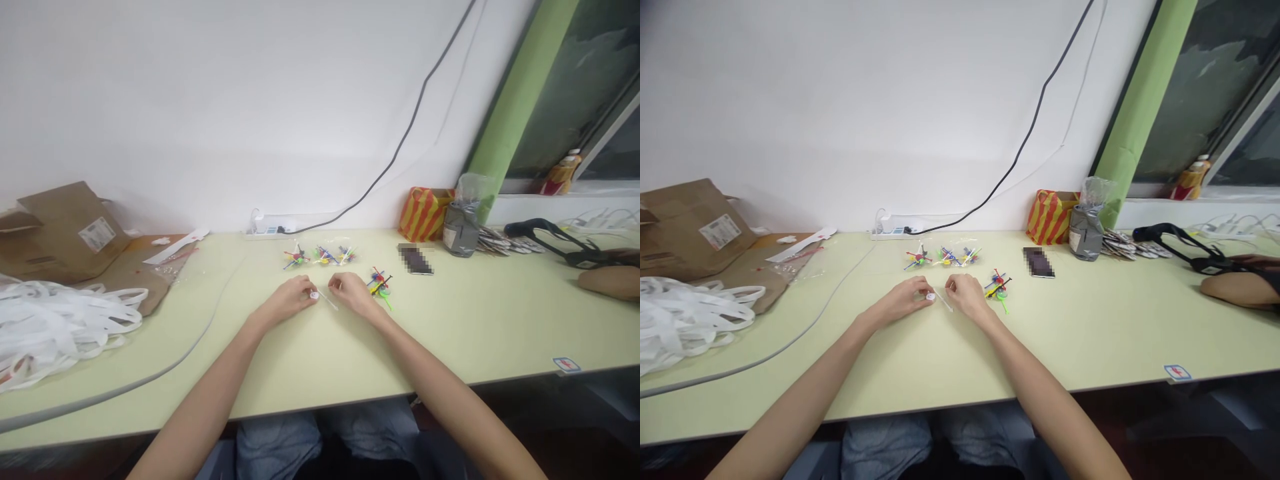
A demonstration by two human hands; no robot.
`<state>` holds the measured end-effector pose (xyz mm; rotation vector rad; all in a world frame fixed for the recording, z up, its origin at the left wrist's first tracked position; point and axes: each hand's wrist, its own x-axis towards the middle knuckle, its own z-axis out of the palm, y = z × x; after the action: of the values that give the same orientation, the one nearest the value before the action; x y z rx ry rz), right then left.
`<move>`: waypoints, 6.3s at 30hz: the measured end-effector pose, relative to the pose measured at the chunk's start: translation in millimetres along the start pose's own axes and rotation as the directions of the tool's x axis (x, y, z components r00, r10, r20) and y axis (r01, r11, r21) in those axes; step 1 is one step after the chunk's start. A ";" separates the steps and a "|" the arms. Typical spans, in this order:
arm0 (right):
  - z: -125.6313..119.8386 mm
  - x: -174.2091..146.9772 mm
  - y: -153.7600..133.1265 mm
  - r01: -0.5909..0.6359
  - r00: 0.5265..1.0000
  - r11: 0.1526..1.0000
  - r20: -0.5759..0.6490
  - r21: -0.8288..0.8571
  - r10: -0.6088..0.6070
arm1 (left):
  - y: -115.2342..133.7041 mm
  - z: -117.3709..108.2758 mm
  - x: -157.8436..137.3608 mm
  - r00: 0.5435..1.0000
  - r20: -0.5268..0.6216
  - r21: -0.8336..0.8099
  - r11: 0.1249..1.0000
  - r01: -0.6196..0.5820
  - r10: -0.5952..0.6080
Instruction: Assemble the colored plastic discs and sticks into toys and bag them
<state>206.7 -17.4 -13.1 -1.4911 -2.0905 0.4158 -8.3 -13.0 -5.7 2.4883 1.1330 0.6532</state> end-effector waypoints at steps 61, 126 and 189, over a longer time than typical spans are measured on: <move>32.5 -7.0 -3.3 0.170 0.985 0.929 -0.053 0.329 -0.161 | -4.1 -11.1 -11.2 0.996 0.017 -0.166 0.982 0.089 -0.088; -43.0 10.5 71.6 -0.049 0.913 0.994 -0.399 0.102 0.086 | -24.3 8.3 -6.1 0.961 -0.084 -0.427 0.881 0.204 -0.263; 22.2 -1.2 -31.0 0.062 0.993 0.408 -0.017 0.911 -0.113 | 29.9 20.1 -0.6 0.949 -0.307 -0.124 0.991 0.038 -0.075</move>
<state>170.1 -27.8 -14.9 -0.6608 -1.4465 1.3172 20.6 -34.4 -8.8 2.2982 1.2286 1.0933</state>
